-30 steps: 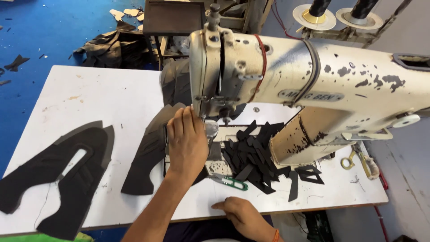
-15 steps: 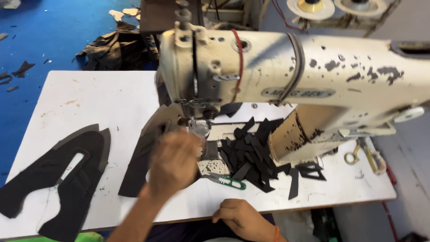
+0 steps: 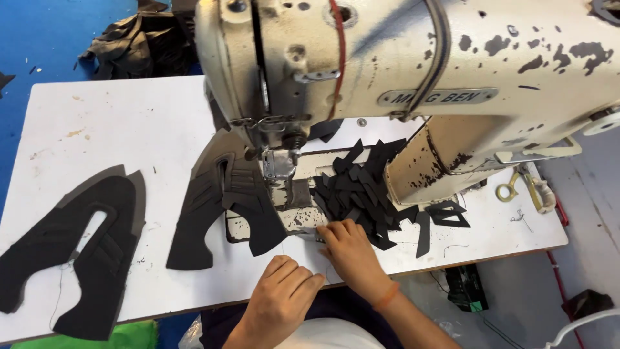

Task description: The person operates a sewing machine to stitch black fabric pieces, likely car interior parts. They guide the material under the needle, cut threads, and reposition the items for continuous sewing.

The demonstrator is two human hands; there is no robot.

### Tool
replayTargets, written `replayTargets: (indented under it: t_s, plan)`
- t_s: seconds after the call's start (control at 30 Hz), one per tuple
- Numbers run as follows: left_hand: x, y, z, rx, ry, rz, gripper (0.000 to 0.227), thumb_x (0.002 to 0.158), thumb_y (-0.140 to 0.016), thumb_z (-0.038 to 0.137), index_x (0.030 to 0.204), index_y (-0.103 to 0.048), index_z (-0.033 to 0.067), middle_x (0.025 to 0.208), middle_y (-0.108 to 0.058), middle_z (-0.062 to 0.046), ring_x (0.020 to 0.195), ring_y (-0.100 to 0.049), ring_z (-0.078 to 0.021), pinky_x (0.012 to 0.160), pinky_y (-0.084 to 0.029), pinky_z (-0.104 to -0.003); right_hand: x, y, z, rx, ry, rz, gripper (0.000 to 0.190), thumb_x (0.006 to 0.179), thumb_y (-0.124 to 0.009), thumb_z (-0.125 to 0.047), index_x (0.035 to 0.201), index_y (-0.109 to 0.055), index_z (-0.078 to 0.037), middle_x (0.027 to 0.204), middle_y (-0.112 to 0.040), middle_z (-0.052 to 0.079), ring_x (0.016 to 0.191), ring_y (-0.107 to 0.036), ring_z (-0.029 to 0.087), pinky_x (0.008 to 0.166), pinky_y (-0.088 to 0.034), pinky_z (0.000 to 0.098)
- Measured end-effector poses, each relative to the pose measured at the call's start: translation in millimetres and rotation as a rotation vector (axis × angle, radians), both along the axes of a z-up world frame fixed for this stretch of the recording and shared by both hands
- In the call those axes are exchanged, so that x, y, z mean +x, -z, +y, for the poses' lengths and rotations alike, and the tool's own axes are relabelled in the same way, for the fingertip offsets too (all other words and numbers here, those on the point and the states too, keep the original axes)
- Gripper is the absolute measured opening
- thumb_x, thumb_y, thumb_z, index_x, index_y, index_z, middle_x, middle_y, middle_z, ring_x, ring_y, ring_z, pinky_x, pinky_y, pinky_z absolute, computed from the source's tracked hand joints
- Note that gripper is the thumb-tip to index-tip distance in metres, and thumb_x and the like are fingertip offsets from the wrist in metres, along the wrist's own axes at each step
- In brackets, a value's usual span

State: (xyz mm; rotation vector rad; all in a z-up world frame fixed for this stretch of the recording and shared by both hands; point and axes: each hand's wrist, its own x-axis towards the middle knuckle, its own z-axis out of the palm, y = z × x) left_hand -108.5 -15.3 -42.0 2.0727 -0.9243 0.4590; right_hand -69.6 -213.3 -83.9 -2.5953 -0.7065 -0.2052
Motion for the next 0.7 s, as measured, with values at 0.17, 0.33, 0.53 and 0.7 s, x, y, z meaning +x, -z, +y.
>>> replayTargets:
  t_s: [0.17,0.33,0.53,0.7]
  plan:
    - [7.5,-22.5,11.5,-0.1,-0.104,0.0,0.011,0.083,-0.08,0.001,0.092,-0.073,-0.0001,0.078,-0.066,-0.006,0.068,-0.06,-0.0187,0.066,-0.046,-0.034,0.9,39.7,-0.3,-0.054,0.082,0.102,0.028,0.085,-0.071,-0.01,0.112,-0.068,-0.006,0.103,-0.067,0.009,0.097,-0.06,0.03,0.087,-0.047,0.0421]
    - [24.1,-41.2,20.5,-0.286,-0.246,0.067,0.011,0.084,-0.079,0.0,0.093,-0.073,0.0017,0.082,-0.067,-0.007,0.071,-0.063,-0.0169,0.061,-0.05,-0.03,-13.9,13.7,-11.0,0.821,0.115,0.525,0.014,0.098,-0.063,-0.011,0.106,-0.063,0.0,0.099,-0.064,0.006,0.088,-0.07,0.016,0.074,-0.053,0.03]
    - [31.3,-57.3,17.7,-0.457,-0.317,0.191,0.009,0.091,-0.077,0.0,0.099,-0.074,0.0002,0.091,-0.068,-0.008,0.068,-0.065,-0.0091,0.052,-0.053,-0.02,-46.9,-33.2,-3.8,1.266,-0.334,1.042,0.028,0.111,-0.055,-0.029,0.112,-0.052,-0.001,0.082,-0.06,0.006,0.065,-0.052,0.012,0.061,-0.044,0.0267]
    - [23.8,-66.3,13.0,-0.467,-0.307,0.114,0.01,0.091,-0.077,0.0,0.101,-0.074,-0.0001,0.091,-0.067,-0.007,0.07,-0.064,-0.0103,0.055,-0.051,-0.023,-51.0,-48.9,29.1,1.739,-0.487,1.563,0.04,0.11,-0.048,-0.045,0.111,-0.051,-0.005,0.077,-0.048,-0.001,0.057,-0.041,0.007,0.053,-0.035,0.023]
